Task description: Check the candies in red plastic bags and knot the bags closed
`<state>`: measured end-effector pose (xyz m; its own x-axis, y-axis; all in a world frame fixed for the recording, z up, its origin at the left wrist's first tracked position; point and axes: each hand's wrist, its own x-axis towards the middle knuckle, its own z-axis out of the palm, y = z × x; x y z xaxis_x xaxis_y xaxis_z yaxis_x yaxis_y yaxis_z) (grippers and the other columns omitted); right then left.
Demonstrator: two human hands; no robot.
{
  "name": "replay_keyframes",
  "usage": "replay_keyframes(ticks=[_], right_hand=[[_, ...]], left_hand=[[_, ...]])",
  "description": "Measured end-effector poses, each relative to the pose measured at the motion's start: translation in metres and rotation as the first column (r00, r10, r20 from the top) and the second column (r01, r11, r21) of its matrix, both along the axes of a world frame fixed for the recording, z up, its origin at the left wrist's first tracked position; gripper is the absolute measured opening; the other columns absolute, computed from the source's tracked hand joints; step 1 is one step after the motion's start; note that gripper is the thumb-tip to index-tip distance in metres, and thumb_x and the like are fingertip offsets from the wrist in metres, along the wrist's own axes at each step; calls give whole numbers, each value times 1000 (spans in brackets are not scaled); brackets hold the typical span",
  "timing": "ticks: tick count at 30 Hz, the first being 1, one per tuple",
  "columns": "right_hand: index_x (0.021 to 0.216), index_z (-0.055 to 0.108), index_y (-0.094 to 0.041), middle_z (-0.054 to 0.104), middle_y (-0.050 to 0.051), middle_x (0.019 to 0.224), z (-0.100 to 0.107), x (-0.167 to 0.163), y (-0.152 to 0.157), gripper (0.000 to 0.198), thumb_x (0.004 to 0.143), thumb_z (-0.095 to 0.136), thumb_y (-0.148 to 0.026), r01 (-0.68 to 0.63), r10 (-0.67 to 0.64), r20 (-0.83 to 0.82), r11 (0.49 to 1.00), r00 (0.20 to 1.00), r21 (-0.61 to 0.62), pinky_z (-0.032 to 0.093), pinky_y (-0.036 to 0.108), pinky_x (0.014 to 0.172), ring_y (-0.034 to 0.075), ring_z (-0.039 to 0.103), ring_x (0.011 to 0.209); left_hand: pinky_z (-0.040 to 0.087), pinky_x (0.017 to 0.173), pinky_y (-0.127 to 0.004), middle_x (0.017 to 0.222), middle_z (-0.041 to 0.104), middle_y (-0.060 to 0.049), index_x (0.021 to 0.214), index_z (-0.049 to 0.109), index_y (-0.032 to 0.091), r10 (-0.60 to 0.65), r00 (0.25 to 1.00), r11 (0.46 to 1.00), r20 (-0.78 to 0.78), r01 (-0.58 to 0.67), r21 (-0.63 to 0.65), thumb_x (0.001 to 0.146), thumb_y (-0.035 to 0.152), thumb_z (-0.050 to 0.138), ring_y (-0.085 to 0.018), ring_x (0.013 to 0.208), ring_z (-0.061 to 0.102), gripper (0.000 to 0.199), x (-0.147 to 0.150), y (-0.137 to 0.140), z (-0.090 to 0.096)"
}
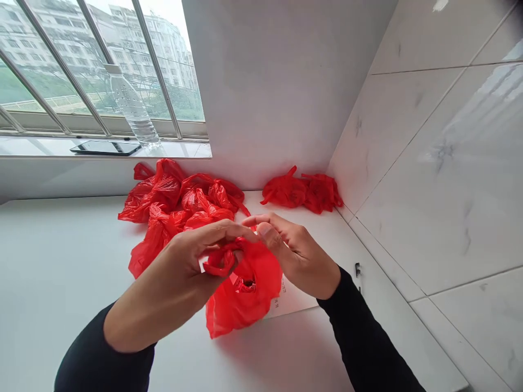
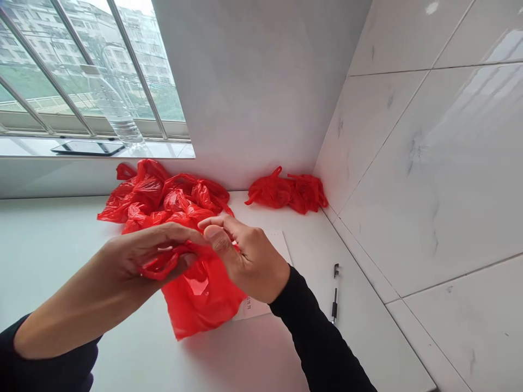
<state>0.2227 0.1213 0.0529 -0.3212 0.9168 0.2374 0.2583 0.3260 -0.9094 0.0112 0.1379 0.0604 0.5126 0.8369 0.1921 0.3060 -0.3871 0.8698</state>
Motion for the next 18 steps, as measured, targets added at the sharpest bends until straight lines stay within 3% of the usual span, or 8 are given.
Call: replay_keyframes(ticks=[2,4,8,10,13,16,18], right_hand=[[126,63,-24,42,-5,65,-6,-2,3,38,106,40,-46,27,-26,7,999,1000,-31,36,25,56,11,39,56],[131,60,-24,33,-7,61,-11,-4,6,37,106,40,-43,-21,18,-32,996,999,-83,30,24,50,11,32,52],[128,58,-23,50,-3,70,-16,-6,9,30,103,48,-35,-189,164,-162,970,973,-153,39,23,52,11,43,57],[113,63,-21,58,-1,79,-17,-7,10,20,99,56,-32,-143,124,-167,983,978,-111,47,24,61,12,53,68],[101,65,-20,64,1,95,-15,-10,10,15,98,60,-34,19,-17,-111,1000,994,18,51,29,82,14,61,87],[100,68,-22,66,1,98,-11,-6,10,13,96,63,-34,114,-114,-11,981,993,156,49,34,90,16,61,94],[96,71,-22,67,1,95,-11,5,14,11,94,66,-31,106,-121,73,979,990,176,47,34,89,17,61,94]], left_hand=[[55,75,-23,117,67,2,120,64,39,132,989,982,-69,-121,143,84,10,62,-18,107,64,47,-1,1,-1],[54,74,-24,116,67,3,122,64,38,220,971,934,-89,-184,307,83,5,58,-17,106,64,51,2,1,1],[50,73,-24,108,65,2,110,65,29,244,968,829,-60,-177,530,81,-1,56,-14,96,61,43,9,1,6],[50,72,-25,105,63,1,101,65,26,242,970,815,-28,-188,548,83,5,61,-14,93,60,28,9,3,7],[49,68,-26,98,67,1,96,67,27,230,971,837,-60,-166,521,87,18,68,-14,85,62,13,2,6,7],[49,66,-23,96,73,4,104,72,32,187,970,843,-152,-79,531,87,21,71,-13,79,64,21,-12,9,7],[50,64,-22,90,74,4,99,77,33,160,981,877,-111,-89,473,81,20,77,-13,75,64,22,-27,12,7]])
